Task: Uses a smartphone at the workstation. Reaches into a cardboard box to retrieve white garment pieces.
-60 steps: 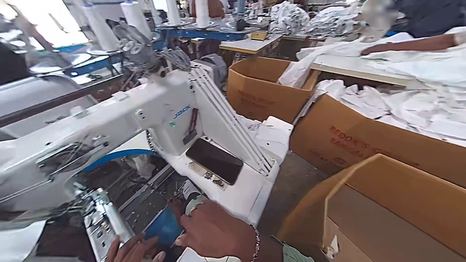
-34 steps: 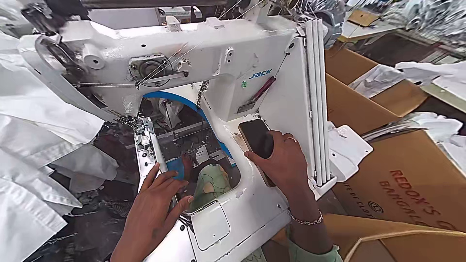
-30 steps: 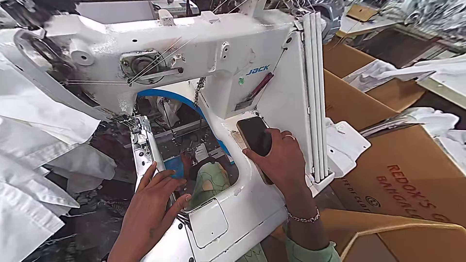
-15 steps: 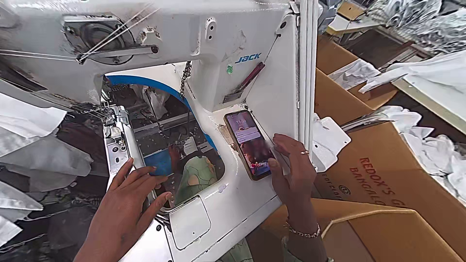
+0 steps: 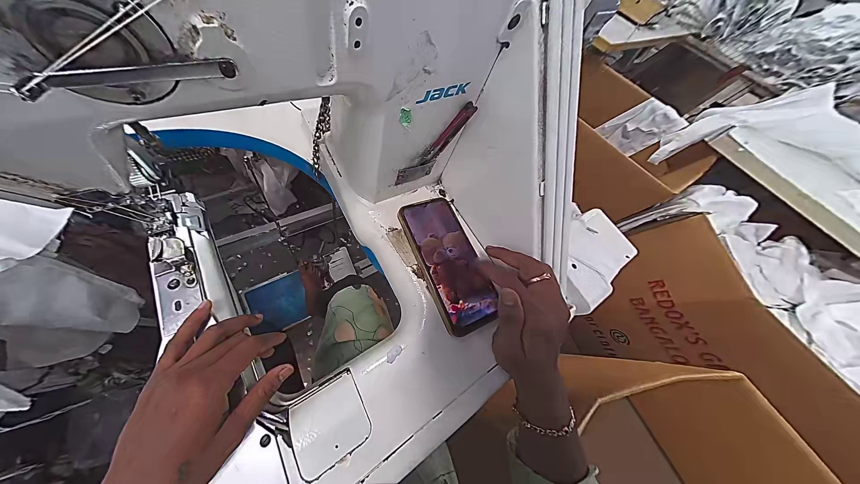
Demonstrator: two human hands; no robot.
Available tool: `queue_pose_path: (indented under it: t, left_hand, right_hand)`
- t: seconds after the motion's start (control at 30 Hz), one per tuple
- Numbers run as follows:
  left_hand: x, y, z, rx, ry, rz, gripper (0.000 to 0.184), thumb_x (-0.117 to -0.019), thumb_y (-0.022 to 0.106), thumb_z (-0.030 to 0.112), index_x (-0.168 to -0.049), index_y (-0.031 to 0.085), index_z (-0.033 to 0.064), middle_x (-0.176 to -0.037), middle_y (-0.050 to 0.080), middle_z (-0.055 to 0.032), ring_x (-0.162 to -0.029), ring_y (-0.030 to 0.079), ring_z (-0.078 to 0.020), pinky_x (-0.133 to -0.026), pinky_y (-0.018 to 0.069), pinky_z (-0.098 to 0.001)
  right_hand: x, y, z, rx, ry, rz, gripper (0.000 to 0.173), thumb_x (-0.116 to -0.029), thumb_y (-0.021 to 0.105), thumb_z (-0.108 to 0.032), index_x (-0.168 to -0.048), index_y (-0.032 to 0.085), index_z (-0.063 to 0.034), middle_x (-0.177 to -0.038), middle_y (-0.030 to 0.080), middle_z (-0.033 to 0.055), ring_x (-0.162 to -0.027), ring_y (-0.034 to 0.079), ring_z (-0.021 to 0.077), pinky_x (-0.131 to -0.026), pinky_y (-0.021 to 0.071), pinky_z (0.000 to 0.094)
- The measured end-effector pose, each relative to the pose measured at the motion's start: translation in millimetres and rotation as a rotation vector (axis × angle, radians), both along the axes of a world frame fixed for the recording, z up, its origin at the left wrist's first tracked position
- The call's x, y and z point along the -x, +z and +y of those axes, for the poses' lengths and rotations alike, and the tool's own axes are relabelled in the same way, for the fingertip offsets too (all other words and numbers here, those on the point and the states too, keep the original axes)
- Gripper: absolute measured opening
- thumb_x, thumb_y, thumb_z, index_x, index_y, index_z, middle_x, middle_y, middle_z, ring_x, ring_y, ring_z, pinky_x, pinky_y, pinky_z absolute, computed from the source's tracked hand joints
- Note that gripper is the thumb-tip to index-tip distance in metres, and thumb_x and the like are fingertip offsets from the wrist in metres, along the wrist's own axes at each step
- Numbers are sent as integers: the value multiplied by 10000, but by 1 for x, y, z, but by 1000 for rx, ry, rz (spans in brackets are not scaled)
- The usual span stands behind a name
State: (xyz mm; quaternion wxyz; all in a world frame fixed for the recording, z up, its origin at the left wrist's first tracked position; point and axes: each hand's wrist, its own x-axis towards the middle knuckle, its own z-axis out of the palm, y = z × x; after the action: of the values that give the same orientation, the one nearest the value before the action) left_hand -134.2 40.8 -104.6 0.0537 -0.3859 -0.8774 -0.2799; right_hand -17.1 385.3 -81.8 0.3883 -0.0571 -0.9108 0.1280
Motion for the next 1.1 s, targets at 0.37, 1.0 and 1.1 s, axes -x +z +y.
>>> queue_pose_path:
  t: [0.37, 1.0, 1.1]
  left_hand:
    - [-1, -1, 1, -15, 19, 30, 546, -1012, 427, 582, -988, 771, 159, -961, 756, 18, -1159, 664, -206, -1230, 198, -554]
    - [-1, -2, 1, -19, 22, 31, 554, -1015, 424, 592, -990, 771, 161, -973, 760, 16, -1158, 667, -203, -1231, 199, -559]
    - [-1, -2, 1, -19, 18, 34, 549, -1013, 427, 585, -986, 770, 158, -970, 758, 17, -1157, 667, -204, -1228, 204, -560]
  right_hand:
    - [3, 0, -4, -43, -42, -68, 641, -1108, 236, -395, -1079, 789, -72, -1165, 721, 227, -1081, 659, 344, -857, 519, 376]
    - [-4, -2, 3, -36, 58, 92, 683, -1116, 187, -451, -935, 736, -86, -1138, 717, 183, -1200, 604, 229, -1039, 441, 276]
    - [-5, -3, 3, -27, 60, 103, 694, -1117, 193, -446, -893, 735, -75, -1102, 731, 177, -1171, 618, 229, -1023, 445, 275]
